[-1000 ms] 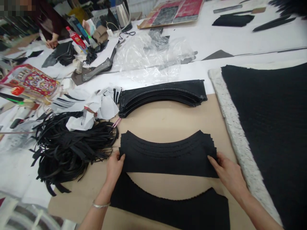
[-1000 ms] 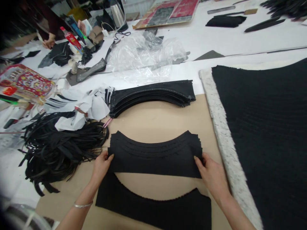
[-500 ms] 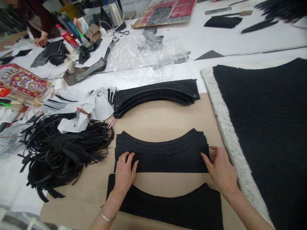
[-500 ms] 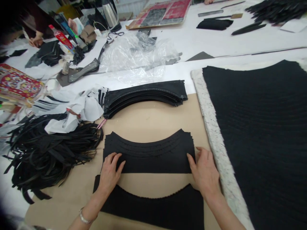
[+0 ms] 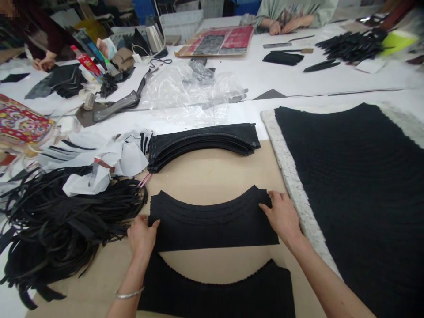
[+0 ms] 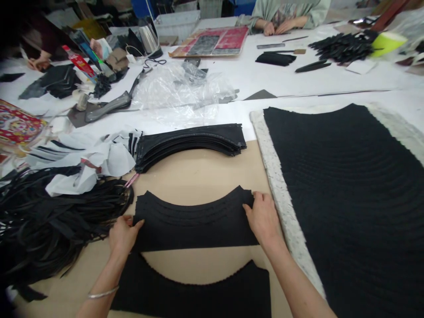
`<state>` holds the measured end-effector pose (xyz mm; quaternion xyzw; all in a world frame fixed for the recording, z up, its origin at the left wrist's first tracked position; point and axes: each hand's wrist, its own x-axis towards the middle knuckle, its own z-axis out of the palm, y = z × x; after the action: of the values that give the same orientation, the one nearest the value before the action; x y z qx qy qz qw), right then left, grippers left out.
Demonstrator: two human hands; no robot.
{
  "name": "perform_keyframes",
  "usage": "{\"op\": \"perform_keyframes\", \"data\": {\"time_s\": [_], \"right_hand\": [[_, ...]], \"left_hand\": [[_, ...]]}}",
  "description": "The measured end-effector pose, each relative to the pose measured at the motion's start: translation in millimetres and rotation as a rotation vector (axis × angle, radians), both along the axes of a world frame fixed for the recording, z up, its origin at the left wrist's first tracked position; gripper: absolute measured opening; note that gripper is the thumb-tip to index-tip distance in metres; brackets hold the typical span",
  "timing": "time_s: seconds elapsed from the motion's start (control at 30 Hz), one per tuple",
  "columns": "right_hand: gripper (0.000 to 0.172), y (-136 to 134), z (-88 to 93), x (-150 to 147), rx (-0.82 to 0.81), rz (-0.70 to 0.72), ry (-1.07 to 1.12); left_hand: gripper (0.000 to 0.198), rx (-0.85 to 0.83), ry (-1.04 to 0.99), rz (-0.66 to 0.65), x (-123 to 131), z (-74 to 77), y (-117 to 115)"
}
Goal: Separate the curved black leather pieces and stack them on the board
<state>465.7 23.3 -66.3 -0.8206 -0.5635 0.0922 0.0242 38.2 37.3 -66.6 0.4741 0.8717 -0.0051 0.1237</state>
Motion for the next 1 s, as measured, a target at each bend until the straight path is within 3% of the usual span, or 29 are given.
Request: {"op": "perform_keyframes", "data": {"time_s": [0.17,0.4,0.6,0.83,1.0], "right_hand": [[0.037,4.5,-3.1,1.4,-0.028,-0.034,0.029],[0.038,4.9,3.2,-0.6,-0.006,-0.021,0.032],[0.024,4.1,9.9,-1.9,-0.024,-0.045,0.073],[0.021,1.2,6.5,3.6,-0.05,-0.132,0.272],[0.026,-2.1,4.1,9.4,-0.06,-0.081,0.336]], "left_hand": [[0.041,-0.08,-0.107,0.093,-5.8,0.0,9.2],[0.03,-0.154,-0.136,0.061,-13.3,0.8,16.2],[0.032,-0.106,-0.198,0.093,-13.2,-2.5,14.5],[0.032,-0.094,-0.212,0.098,-15.0,-5.4,12.7],[0.032,-0.081,-0.209,0.088,-15.5,-4.3,12.6]]}}
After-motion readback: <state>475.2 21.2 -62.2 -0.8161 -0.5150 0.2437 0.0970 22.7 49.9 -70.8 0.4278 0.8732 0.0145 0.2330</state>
